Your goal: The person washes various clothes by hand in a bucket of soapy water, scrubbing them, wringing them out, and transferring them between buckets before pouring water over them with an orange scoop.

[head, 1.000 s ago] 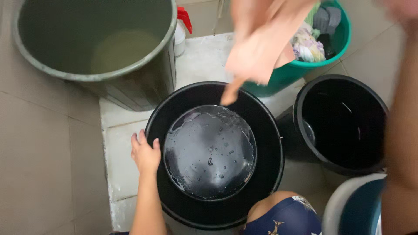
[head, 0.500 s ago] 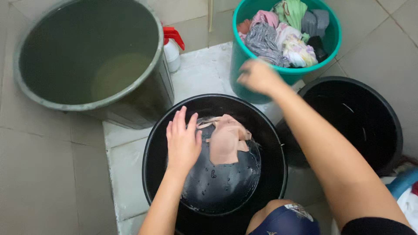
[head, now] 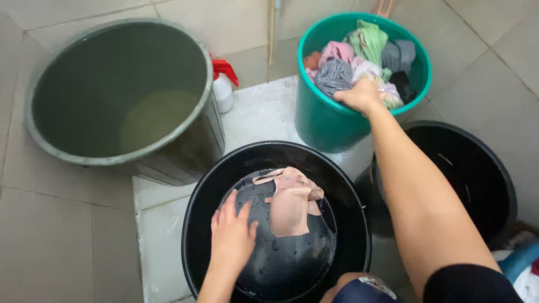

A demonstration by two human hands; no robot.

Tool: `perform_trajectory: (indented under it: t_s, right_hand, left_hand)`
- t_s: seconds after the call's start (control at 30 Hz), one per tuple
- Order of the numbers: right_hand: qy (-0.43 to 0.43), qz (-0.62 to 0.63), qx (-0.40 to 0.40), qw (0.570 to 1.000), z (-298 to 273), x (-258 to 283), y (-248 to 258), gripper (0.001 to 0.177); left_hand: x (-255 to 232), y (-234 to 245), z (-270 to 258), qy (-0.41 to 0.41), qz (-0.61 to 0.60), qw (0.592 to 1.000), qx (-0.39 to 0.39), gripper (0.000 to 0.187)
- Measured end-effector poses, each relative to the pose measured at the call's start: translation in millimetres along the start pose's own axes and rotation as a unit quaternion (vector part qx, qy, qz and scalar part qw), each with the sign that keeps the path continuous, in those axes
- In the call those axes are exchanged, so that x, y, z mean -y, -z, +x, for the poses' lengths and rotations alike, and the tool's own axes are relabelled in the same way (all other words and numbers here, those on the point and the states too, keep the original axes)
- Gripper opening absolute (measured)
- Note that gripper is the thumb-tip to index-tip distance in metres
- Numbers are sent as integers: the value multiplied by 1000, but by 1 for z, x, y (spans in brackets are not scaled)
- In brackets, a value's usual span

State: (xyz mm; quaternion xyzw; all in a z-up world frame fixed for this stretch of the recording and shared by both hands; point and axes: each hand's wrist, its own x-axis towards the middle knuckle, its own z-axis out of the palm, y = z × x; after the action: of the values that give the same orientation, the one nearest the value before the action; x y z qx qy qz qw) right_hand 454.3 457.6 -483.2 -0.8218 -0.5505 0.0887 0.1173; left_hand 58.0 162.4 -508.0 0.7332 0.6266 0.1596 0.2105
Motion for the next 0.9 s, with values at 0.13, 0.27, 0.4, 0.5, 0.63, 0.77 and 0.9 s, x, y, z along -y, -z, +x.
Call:
perform_trajectory:
  t_s: [0.13,0.27,0.4,0.5,0.63,0.77,0.9]
  right_hand:
    - [48,176,-130,975,-10,19,43,57]
    - [157,390,5,907,-63,68,131,19]
    - [255,497,162,814,-139,119,178,20]
    - [236,309,136,911,-172,151,158,33]
    - [207,45,188,959,-201,169,63,55]
    - [247,-18,224,943,-219,160,-42,74]
    - [258,-77,159,950,-175,122,-65,53]
  left_hand:
    - [2,4,-7,7,-14,1000,14,57]
    - [9,11,-2,-10,-16,999,-33,51]
    - [12,10,0,-3,-32,999,-35,51]
    - [14,5,1,-24,-37,998,-48,53]
    - [20,5,-4,-9,-28,999,-43,51]
    - [28,11,-8,-4,-7,998,-58,49]
    - [31,9,-7,-26,-11,998,-63,49]
